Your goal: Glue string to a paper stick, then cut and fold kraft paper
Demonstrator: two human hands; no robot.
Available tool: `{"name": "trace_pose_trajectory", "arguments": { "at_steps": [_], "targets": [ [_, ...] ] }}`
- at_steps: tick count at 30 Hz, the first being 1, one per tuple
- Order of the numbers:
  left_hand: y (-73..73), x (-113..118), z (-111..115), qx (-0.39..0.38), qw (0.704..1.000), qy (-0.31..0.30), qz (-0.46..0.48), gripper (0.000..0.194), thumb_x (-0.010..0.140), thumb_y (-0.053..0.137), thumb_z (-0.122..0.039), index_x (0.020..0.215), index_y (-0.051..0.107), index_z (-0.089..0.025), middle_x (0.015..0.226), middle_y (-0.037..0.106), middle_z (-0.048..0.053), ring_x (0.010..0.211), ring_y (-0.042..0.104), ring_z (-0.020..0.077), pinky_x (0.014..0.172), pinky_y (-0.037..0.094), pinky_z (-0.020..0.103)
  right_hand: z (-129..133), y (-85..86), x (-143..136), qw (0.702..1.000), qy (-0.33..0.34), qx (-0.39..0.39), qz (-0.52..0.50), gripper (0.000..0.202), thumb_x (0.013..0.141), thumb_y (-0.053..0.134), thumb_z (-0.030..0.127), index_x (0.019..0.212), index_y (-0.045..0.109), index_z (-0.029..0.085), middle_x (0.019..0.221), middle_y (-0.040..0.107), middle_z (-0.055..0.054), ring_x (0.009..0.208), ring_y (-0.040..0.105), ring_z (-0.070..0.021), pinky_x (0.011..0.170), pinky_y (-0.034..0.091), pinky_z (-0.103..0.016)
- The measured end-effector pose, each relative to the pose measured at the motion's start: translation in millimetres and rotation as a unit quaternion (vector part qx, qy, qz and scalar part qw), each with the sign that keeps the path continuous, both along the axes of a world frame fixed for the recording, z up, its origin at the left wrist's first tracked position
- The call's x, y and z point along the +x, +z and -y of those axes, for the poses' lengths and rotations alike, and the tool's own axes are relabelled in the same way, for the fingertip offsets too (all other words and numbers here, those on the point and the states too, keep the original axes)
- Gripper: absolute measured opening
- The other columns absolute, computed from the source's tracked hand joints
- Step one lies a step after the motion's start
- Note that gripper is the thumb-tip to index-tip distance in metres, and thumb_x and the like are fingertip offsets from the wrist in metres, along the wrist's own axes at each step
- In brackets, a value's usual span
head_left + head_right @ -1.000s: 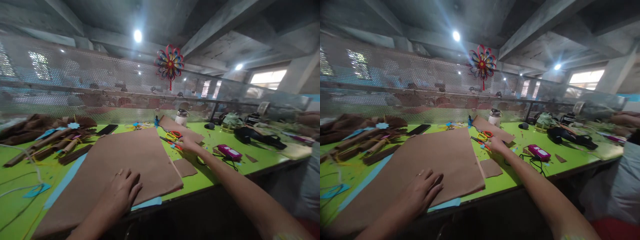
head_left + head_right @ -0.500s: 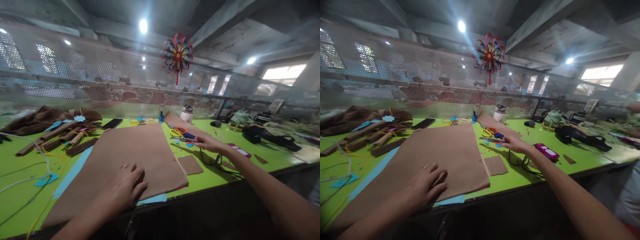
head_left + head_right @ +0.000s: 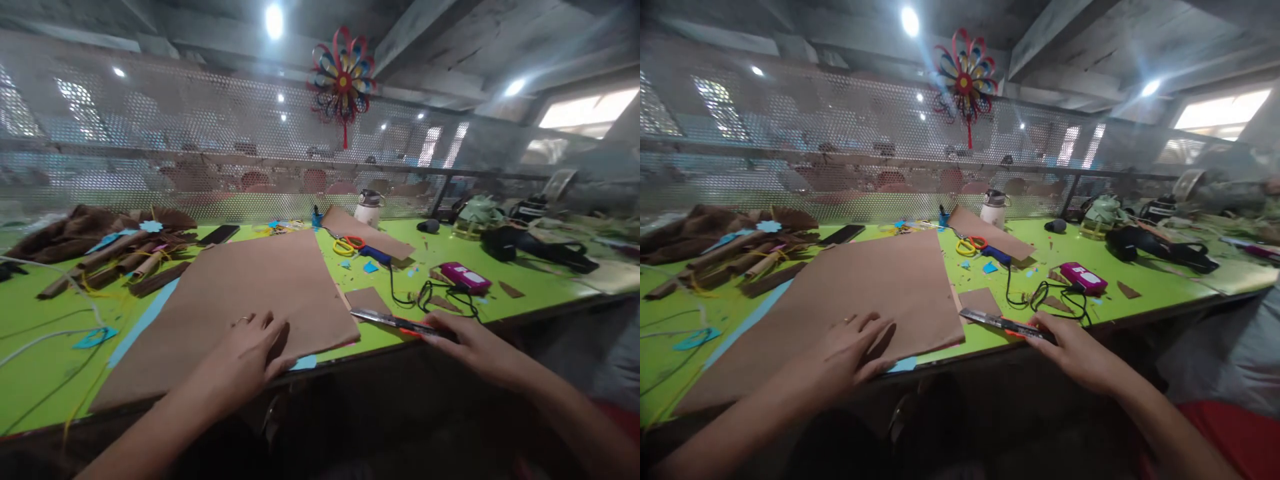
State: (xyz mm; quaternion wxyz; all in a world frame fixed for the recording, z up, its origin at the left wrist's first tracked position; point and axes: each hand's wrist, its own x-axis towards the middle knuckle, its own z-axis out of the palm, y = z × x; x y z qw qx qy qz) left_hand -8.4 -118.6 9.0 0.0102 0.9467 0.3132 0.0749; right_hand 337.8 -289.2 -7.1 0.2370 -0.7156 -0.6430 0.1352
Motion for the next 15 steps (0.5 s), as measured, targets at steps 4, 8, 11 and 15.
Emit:
{"name": "trace_pose_trajectory", "arguments": {
  "at_steps": [4, 8, 11, 15],
  "targets": [
    [0.3, 1, 2, -0.002, 0.999, 0.001, -0.043, 0.038, 0.091, 0.044, -0.048, 0.113, 0.060, -0.021, 0.101, 0.060, 0.011, 0.093, 0.056, 0.0276, 0.082, 0.044, 0.040, 8, 3.6, -3, 0.999, 0.019, -0.020, -0.033, 0.030, 0.091, 0.049, 0.047, 0.097, 0.063, 0.021, 0.094, 0.068, -0.005, 0.088, 0.062, -0.0235, 0.079, 0.050, -0.035],
    [-1.4, -1, 1, 0.001, 0.999, 0.003, -0.044, 0.040, 0.092, 0.041, -0.049, 0.116, 0.058, -0.022, 0.105, 0.060, 0.011, 0.096, 0.057, 0.0291, 0.083, 0.043, 0.042, 7, 6.2, -1, 0.997, 0.042, -0.043, -0.051, 0.034, 0.091, 0.047, 0.049, 0.100, 0.064, 0.021, 0.098, 0.068, -0.005, 0.091, 0.062, -0.0236, 0.080, 0.051, -0.034],
    [-2.3, -1, 3, 0.000, 0.999, 0.001, -0.039, 0.040, 0.092, 0.042, -0.049, 0.118, 0.057, -0.023, 0.108, 0.060, 0.011, 0.098, 0.057, 0.0299, 0.083, 0.043, 0.043, 5, 13.7, -3, 0.996, 0.054, -0.052, -0.052, 0.034, 0.091, 0.048, 0.049, 0.104, 0.064, 0.021, 0.101, 0.068, -0.005, 0.093, 0.062, -0.0236, 0.082, 0.051, -0.034],
    [-3.5, 2, 6, 0.030, 0.998, 0.022, -0.041, 0.037, 0.092, 0.044, -0.043, 0.118, 0.056, -0.020, 0.110, 0.061, 0.014, 0.095, 0.059, 0.0317, 0.079, 0.045, 0.044, 4, 30.0, -16, 0.996, 0.073, -0.031, -0.034, 0.032, 0.092, 0.048, 0.047, 0.106, 0.064, 0.024, 0.103, 0.068, -0.005, 0.095, 0.062, -0.0237, 0.084, 0.051, -0.035]
  ]
}}
